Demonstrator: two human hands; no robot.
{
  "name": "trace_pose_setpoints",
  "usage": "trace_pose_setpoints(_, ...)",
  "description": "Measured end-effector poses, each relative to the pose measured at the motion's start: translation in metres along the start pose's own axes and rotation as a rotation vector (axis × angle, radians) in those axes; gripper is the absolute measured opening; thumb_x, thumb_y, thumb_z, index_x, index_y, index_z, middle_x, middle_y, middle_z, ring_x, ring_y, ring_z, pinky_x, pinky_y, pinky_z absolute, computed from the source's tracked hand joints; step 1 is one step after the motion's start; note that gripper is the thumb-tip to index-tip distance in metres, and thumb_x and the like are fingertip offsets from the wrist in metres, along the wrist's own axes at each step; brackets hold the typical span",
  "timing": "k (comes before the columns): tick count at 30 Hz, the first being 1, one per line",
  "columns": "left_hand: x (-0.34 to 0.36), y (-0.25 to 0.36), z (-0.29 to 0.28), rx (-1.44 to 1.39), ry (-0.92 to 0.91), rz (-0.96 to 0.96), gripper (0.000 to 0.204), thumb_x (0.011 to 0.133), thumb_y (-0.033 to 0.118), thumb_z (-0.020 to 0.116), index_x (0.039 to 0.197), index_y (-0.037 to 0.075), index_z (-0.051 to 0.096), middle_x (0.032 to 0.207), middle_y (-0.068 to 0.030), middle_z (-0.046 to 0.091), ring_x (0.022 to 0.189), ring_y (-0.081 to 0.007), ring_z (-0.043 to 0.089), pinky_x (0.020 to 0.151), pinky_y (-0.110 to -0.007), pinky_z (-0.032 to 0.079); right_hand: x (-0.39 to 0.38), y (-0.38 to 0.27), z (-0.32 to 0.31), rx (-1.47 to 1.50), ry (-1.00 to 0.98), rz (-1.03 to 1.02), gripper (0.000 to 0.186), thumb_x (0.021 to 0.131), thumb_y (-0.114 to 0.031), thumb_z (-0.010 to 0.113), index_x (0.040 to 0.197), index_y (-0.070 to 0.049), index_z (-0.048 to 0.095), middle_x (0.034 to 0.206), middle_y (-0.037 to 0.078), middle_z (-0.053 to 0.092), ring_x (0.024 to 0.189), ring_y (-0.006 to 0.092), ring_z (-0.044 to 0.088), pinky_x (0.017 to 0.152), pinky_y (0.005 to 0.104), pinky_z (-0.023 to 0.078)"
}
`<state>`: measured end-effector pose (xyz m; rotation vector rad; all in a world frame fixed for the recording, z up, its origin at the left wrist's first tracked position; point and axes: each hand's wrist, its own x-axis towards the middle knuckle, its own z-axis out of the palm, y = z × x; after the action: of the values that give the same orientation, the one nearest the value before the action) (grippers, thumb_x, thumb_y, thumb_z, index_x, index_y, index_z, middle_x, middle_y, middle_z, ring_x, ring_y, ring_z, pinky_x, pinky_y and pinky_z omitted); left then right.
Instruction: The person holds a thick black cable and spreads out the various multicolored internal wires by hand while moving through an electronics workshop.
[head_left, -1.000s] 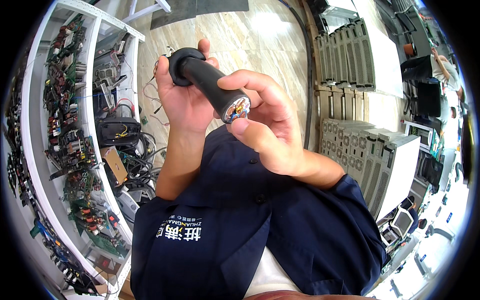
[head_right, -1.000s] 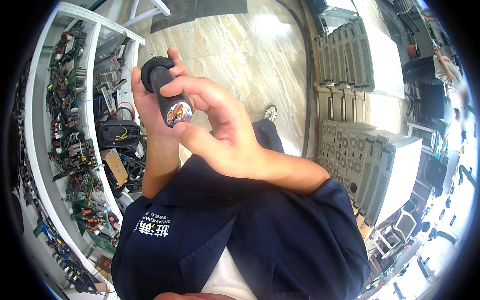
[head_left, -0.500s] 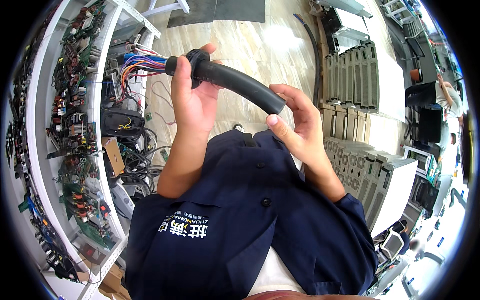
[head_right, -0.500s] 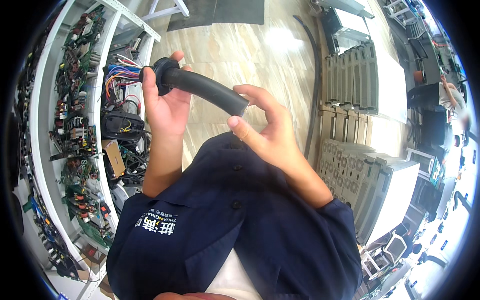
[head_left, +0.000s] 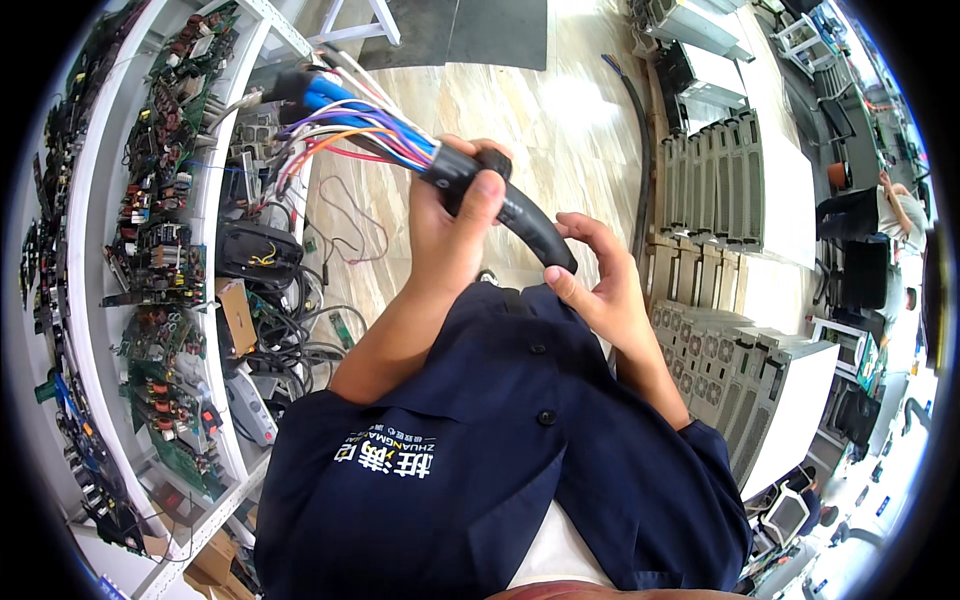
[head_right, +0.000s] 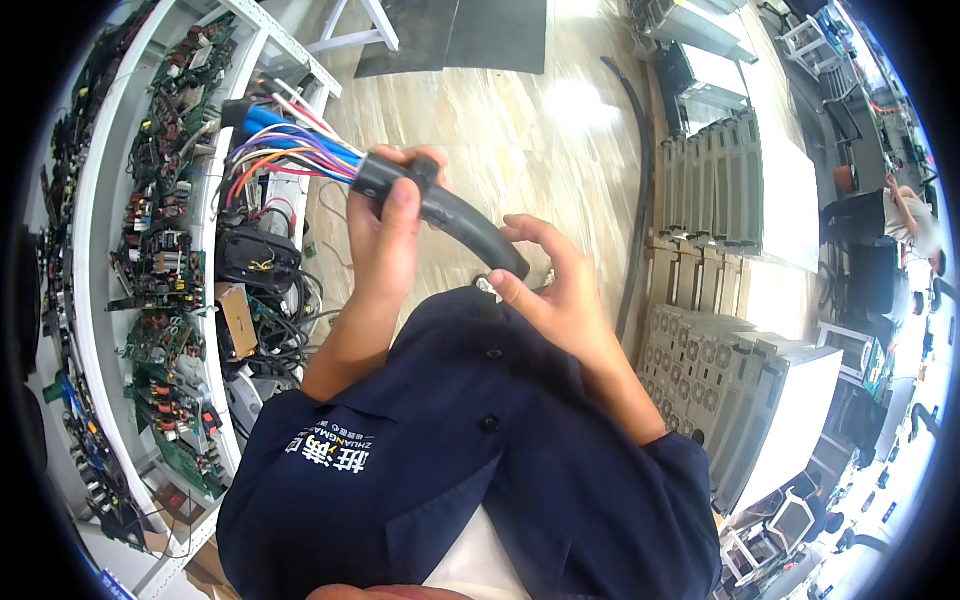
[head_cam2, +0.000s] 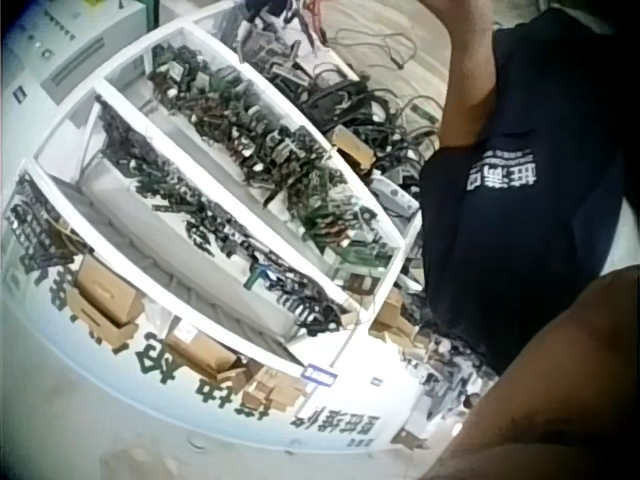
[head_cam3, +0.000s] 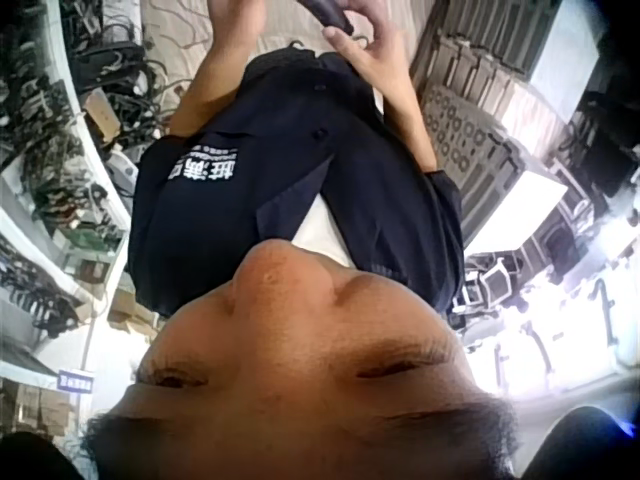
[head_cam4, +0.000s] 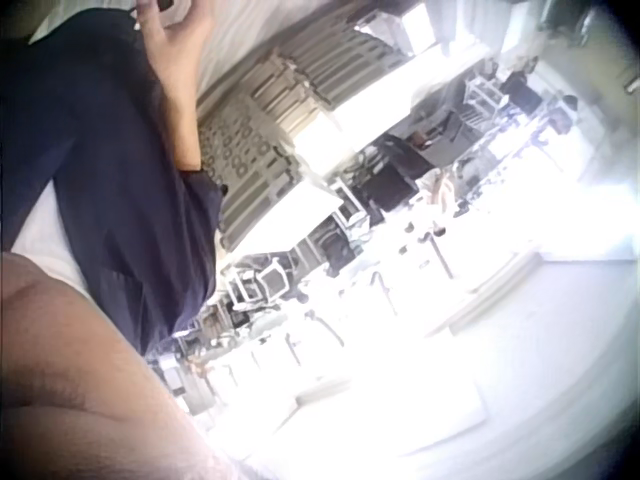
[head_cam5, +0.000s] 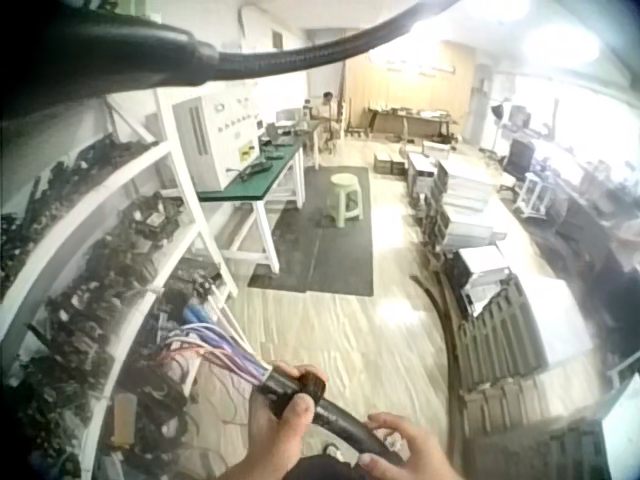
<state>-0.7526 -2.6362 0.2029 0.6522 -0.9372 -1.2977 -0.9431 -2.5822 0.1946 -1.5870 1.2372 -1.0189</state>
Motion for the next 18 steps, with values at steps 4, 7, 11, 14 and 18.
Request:
trace_pose_setpoints(4,-0.006,-0.002,0.006,0.046,-0.088,0.017,0.038,0.090,0.019,0.069,0.115,0.008,0.043,0.108,-0.0118,0.059,0.084,-0.0083,0.052,0.075,-0.024,0.045,0.008,-0.004,0.002,0.017,-0.044,-0.091,0.059,0.079,-0.022,0.079,0.127,0.003,0.054,0.110,0.017,0.066,0.109,0.0265,0.062,0.095,0.0380,0.047)
trace_pose_setpoints(7,-0.007,-0.002,0.010,0.051,-0.196,0.021,0.041,0.089,0.019,0.070,0.117,0.008,0.043,0.108,-0.0125,0.057,0.089,-0.0101,0.052,0.078,-0.026,0.045,0.010,-0.009,0.006,0.040,-0.109,-0.044,0.057,0.080,-0.020,0.079,0.127,0.002,0.054,0.101,0.016,0.068,0.097,0.0240,0.066,0.085,0.0357,0.051)
trace_pose_setpoints(11,-0.011,0.001,0.010,0.111,-0.289,-0.021,0.051,0.085,0.023,0.075,0.121,0.007,0.042,0.109,-0.0127,0.056,0.094,-0.0131,0.052,0.084,-0.030,0.045,0.008,-0.025,0.007,0.061,-0.185,0.089,0.042,0.083,-0.015,0.076,0.118,-0.001,0.057,0.081,0.011,0.067,0.075,0.0181,0.066,0.066,0.0317,0.052)
trace_pose_setpoints(14,-0.013,0.001,0.011,0.131,-0.343,-0.028,0.063,0.079,0.029,0.081,0.124,0.006,0.043,0.109,-0.0115,0.056,0.098,-0.0153,0.054,0.087,-0.031,0.045,0.002,-0.012,0.011,0.139,-0.164,0.088,0.031,0.085,-0.013,0.072,0.110,0.000,0.059,0.081,0.007,0.064,0.076,0.0123,0.060,0.067,0.0296,0.048)
trace_pose_setpoints(18,-0.011,0.016,0.014,0.158,-0.457,-0.084,0.075,0.074,0.033,0.085,0.129,0.003,0.045,0.115,-0.0102,0.057,0.102,-0.0150,0.054,0.090,-0.031,0.045,0.000,-0.015,0.008,0.391,-0.222,0.044,0.028,0.085,-0.012,0.070,0.108,0.001,0.059,0.092,0.004,0.062,0.086,0.0091,0.055,0.076,0.0284,0.047)
